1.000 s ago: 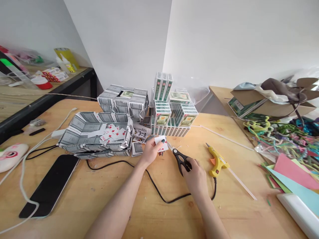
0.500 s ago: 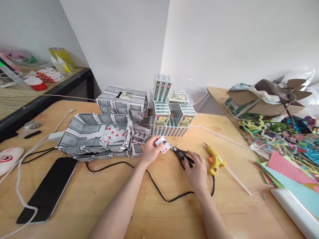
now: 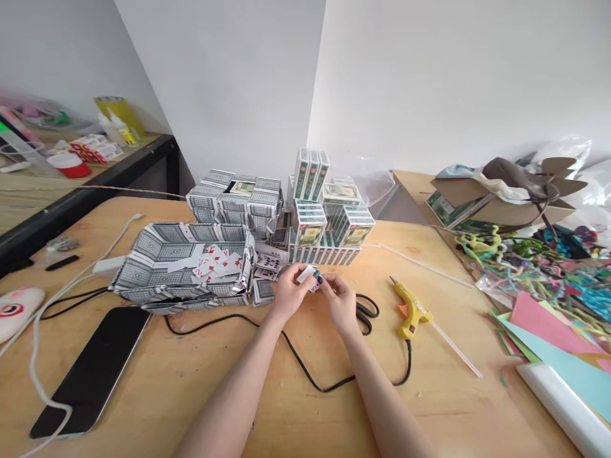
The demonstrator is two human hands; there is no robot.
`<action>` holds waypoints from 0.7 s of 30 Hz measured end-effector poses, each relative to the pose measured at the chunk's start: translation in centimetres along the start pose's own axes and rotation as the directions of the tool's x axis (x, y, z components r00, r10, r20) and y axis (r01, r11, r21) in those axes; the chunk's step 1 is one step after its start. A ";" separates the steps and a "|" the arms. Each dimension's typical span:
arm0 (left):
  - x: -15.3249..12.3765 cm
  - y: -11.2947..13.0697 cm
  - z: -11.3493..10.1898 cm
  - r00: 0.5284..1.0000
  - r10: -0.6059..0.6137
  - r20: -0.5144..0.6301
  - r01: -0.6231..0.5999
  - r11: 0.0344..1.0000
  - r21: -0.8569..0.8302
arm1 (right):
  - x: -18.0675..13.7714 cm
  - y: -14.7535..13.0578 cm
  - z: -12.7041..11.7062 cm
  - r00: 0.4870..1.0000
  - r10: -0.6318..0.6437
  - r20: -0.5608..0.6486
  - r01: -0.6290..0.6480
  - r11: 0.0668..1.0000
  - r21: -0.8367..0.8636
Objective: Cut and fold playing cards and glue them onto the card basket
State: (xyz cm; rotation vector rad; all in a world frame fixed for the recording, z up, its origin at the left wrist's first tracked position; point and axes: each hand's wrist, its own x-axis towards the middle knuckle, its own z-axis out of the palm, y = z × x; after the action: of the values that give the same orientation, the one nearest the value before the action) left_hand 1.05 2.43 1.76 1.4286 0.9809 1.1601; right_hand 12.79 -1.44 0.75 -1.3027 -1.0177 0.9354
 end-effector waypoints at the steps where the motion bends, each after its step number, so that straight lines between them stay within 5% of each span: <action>1: 0.0 0.0 0.0 1.000 0.008 -0.011 -0.007 0.998 0.061 | 0.0 0.4 0.2 1.000 -0.014 -0.004 0.014 1.000 0.013; 6: -0.3 -0.5 0.0 0.998 0.032 -0.058 -0.014 0.954 0.299 | -0.2 1.4 0.3 0.999 -0.050 -0.003 0.050 0.999 0.002; 15: -0.4 -1.4 0.3 0.982 0.081 -0.169 -0.012 0.926 0.377 | -0.4 1.2 0.3 1.000 -0.003 -0.013 0.004 0.999 0.050; 21: 0.1 -0.9 0.0 0.958 -0.050 -0.283 0.066 0.997 0.049 | -0.2 1.4 0.3 0.996 0.083 -0.040 -0.072 0.972 0.223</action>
State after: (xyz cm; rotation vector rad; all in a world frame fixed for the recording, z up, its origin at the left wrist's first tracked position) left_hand 1.04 2.66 0.86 1.2921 1.2556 1.3251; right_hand 12.52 -1.43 -0.67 -1.1781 -0.8043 1.0403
